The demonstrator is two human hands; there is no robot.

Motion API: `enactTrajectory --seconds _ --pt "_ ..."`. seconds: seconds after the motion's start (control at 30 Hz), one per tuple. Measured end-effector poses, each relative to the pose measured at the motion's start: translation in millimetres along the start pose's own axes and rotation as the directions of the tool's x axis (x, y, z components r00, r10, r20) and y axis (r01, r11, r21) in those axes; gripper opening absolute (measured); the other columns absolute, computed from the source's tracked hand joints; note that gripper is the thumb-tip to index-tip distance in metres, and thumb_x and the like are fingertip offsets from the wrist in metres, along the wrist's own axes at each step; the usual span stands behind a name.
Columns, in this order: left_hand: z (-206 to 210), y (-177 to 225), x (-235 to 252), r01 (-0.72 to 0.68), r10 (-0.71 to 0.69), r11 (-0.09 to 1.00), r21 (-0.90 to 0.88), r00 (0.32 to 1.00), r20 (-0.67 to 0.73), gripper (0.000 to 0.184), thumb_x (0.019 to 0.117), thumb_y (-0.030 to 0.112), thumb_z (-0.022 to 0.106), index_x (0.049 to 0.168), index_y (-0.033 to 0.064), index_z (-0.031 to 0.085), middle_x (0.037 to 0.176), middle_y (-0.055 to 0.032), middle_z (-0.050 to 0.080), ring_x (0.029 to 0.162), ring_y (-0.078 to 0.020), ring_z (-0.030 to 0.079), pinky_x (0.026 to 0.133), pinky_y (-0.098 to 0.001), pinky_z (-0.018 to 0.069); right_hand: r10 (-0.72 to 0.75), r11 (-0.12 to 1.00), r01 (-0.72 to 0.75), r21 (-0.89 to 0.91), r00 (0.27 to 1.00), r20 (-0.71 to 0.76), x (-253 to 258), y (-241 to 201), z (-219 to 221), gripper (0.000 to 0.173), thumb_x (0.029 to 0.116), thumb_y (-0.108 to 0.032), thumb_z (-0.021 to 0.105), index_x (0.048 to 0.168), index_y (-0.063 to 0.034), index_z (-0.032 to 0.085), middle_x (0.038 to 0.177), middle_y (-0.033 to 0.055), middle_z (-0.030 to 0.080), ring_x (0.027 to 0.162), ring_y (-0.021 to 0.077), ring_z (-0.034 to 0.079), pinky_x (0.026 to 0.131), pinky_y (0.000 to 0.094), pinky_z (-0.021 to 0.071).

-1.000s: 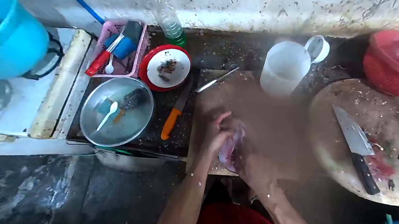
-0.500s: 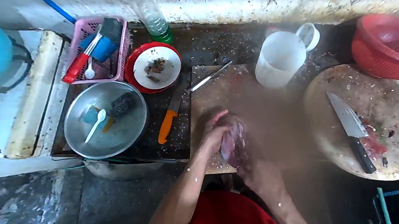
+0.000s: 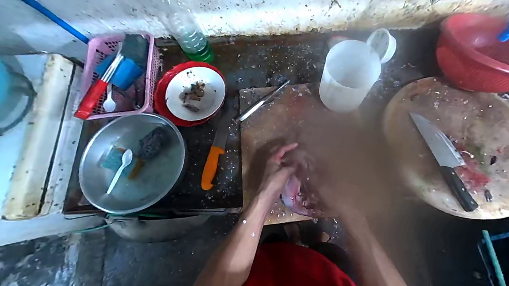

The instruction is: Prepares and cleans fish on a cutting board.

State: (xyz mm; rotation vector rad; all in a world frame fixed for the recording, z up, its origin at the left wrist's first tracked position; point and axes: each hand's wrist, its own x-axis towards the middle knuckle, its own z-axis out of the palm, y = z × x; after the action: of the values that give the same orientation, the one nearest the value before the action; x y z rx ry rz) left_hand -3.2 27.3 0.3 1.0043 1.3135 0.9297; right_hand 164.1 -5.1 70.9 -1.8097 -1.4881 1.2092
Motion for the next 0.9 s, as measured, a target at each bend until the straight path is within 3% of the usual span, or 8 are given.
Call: enactTrajectory --seconds 0.13,0.23,0.37,0.47,0.53,0.6,0.7,0.9 --pt "-11 4 8 -0.049 0.042 0.978 0.201 0.998 0.037 0.056 0.0875 0.005 0.073 0.142 0.0116 0.059 0.133 -0.0101 0.066 0.113 -0.0187 0.066 0.097 -0.0403 0.0564 -0.125 0.932 0.223 0.285 0.938 -0.323 1 20 0 0.051 0.0913 -0.025 0.069 0.133 0.0019 0.058 0.099 0.007 0.072 0.084 0.0122 0.07 0.077 0.0326 0.0608" --pt "-14 -2 6 0.016 -0.024 0.956 0.294 0.999 0.024 0.071 0.0858 0.01 0.078 0.151 0.0129 0.048 0.137 -0.0149 0.062 0.119 -0.0237 0.065 0.101 -0.0444 0.0546 0.328 0.475 -0.045 0.879 0.936 -0.129 14 38 8 0.03 0.1091 -0.027 0.038 0.124 -0.0043 0.05 0.091 0.0098 0.07 0.071 0.0162 0.067 0.064 0.0324 0.0562" --pt "-16 -5 2 0.13 -0.109 0.968 0.212 0.988 -0.109 0.087 0.0814 0.008 0.078 0.157 0.0104 0.035 0.135 -0.0195 0.061 0.119 -0.0255 0.063 0.101 -0.0432 0.0543 0.136 0.645 0.145 0.75 0.944 -0.299 1 45 1 0.038 0.1024 -0.014 0.05 0.136 0.0036 0.043 0.095 0.0123 0.071 0.078 0.0203 0.071 0.069 0.0354 0.0613" --pt "-13 -10 -6 0.153 -0.114 0.952 0.264 0.981 -0.158 0.086 0.0842 0.013 0.079 0.158 0.0117 0.034 0.144 -0.0193 0.056 0.129 -0.0265 0.058 0.108 -0.0447 0.0496 0.373 0.366 -0.054 0.929 0.923 -0.094 5 51 -3 0.04 0.1117 -0.033 0.024 0.116 -0.006 0.053 0.083 0.0089 0.072 0.062 0.0153 0.066 0.052 0.0279 0.0523" --pt "-11 -7 -6 0.115 -0.079 0.965 0.235 0.984 -0.158 0.082 0.0864 0.012 0.076 0.158 0.0113 0.035 0.147 -0.019 0.053 0.132 -0.0256 0.055 0.109 -0.0429 0.0483 0.234 0.437 0.017 0.899 0.963 -0.132 -7 49 -10 0.032 0.1106 -0.024 0.03 0.122 -0.0008 0.048 0.088 0.0141 0.072 0.064 0.0194 0.068 0.053 0.0304 0.0548" --pt "-6 -7 -7 0.119 -0.094 0.985 0.127 0.978 -0.187 0.072 0.0888 0.008 0.072 0.154 0.0111 0.041 0.137 -0.0196 0.059 0.118 -0.0248 0.062 0.098 -0.0416 0.0541 0.076 0.554 0.066 0.83 0.989 -0.13 -27 50 -17 0.033 0.1064 -0.02 0.042 0.13 0.0032 0.045 0.093 0.0171 0.073 0.069 0.0222 0.071 0.059 0.0333 0.0586" --pt "8 1 0 0.126 -0.119 0.992 0.02 0.97 -0.211 0.055 0.0963 0.007 0.061 0.15 0.0124 0.048 0.126 -0.0178 0.062 0.1 -0.0232 0.064 0.084 -0.0406 0.0554 0.069 0.508 -0.029 0.861 0.998 -0.007 -44 58 -30 0.035 0.1092 -0.026 0.036 0.128 0.0018 0.046 0.094 0.0177 0.074 0.07 0.0229 0.072 0.059 0.0325 0.0587" --pt "35 55 -11 -0.102 0.075 0.98 0.17 0.985 0.158 0.055 0.1006 0.011 0.053 0.154 0.015 0.042 0.149 -0.0126 0.052 0.129 -0.0195 0.055 0.106 -0.0403 0.0482 0.148 0.384 -0.018 0.923 0.988 -0.042 -75 79 -44 0.037 0.1085 -0.028 0.038 0.129 0.0003 0.048 0.093 0.0175 0.074 0.069 0.0223 0.072 0.057 0.0304 0.0586"
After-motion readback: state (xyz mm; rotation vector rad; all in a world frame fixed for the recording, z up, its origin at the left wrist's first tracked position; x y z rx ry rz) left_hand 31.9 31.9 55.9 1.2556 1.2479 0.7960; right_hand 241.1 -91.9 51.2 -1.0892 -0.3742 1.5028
